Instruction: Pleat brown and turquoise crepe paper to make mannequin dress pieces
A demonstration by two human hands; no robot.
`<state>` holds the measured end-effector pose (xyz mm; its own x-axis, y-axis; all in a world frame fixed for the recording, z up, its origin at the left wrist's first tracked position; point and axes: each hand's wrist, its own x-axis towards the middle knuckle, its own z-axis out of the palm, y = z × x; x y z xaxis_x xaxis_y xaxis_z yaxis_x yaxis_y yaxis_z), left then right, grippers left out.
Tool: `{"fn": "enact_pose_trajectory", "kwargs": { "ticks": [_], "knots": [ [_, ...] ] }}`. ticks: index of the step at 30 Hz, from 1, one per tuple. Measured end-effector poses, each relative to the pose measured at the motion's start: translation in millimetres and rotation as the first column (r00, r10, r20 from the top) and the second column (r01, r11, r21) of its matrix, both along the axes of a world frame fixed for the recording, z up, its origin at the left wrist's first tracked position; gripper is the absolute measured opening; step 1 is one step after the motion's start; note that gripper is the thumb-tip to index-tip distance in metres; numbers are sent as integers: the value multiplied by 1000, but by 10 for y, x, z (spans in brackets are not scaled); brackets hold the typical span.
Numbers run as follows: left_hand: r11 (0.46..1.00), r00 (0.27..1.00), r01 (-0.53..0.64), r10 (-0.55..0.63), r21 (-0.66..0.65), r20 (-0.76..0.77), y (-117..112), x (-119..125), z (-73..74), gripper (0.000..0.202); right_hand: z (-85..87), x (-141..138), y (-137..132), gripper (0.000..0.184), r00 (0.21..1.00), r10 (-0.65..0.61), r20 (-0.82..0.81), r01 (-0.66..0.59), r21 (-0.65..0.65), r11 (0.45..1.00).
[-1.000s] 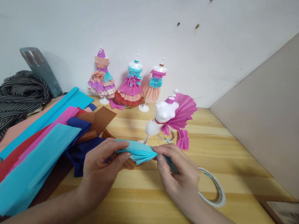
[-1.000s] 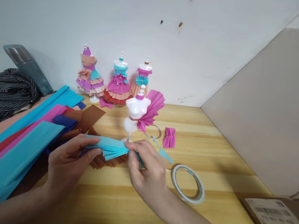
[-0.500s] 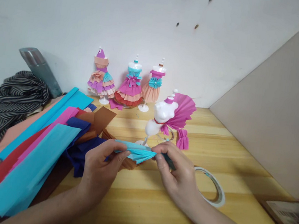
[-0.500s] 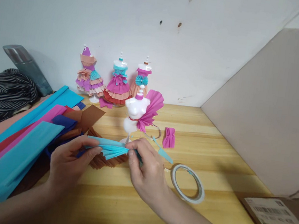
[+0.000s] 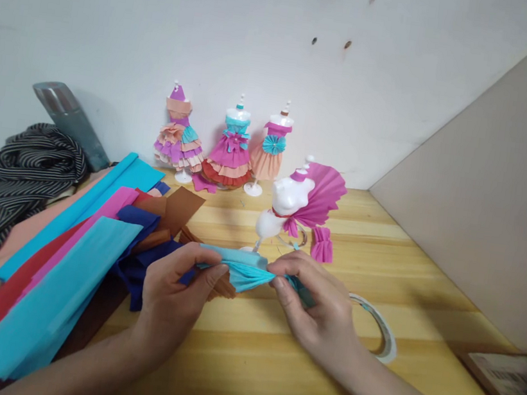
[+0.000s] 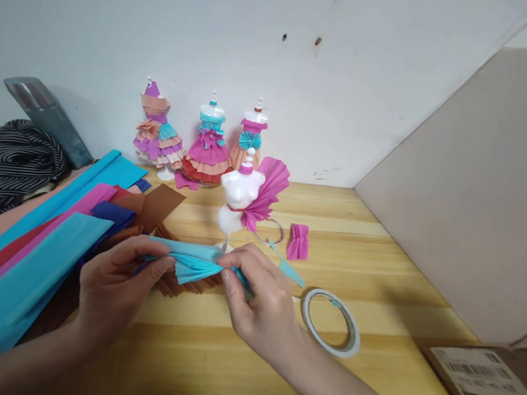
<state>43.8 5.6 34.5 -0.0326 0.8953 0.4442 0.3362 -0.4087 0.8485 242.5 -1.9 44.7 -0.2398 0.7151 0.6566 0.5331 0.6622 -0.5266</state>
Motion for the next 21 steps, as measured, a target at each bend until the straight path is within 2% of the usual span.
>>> {"fn": "enact_pose_trajectory", "kwargs": {
  "ticks": [3, 6, 9, 12, 14, 16, 18, 19, 21],
  "knots": [
    [996, 997, 68, -65, -50, 48, -3, 11, -13, 5, 34, 10, -9, 10, 999, -26, 31, 29, -102, 994],
    [994, 994, 82, -75, -79, 85, -1, 23, 0, 4, 58, 20, -8, 12, 999, -45, 18, 48, -207, 977],
    [984, 984, 119, -98, -137, 146, 2, 39, 32, 7, 74, 32, 0, 12, 998, -67, 9, 67, -230, 971],
    [935, 961, 205, -135, -289, 243, 9, 43, 69, 15, 75, 50, 8, 13, 997, -77, 28, 81, -228, 970],
    [910, 956, 234, -152, -342, 250, 20, 21, 100, 21, 68, 61, 12, 13, 995, -88, 47, 96, -210, 973],
    [949, 979, 187, -158, -253, 132, 34, -24, 139, 26, 56, 67, 17, 13, 992, -104, 76, 115, -160, 981],
    [998, 993, 57, -55, 23, -104, 45, -78, 182, 32, 42, 62, 19, 12, 985, -127, 117, 136, -73, 988],
    [981, 974, 4, 41, 196, -223, 46, -99, 201, 34, 35, 54, 17, 11, 981, -139, 139, 144, -27, 989],
    [878, 893, 15, 203, 479, -401, 31, -113, 225, 42, 20, 28, 5, 11, 971, -152, 184, 147, 42, 988]
  ]
}}
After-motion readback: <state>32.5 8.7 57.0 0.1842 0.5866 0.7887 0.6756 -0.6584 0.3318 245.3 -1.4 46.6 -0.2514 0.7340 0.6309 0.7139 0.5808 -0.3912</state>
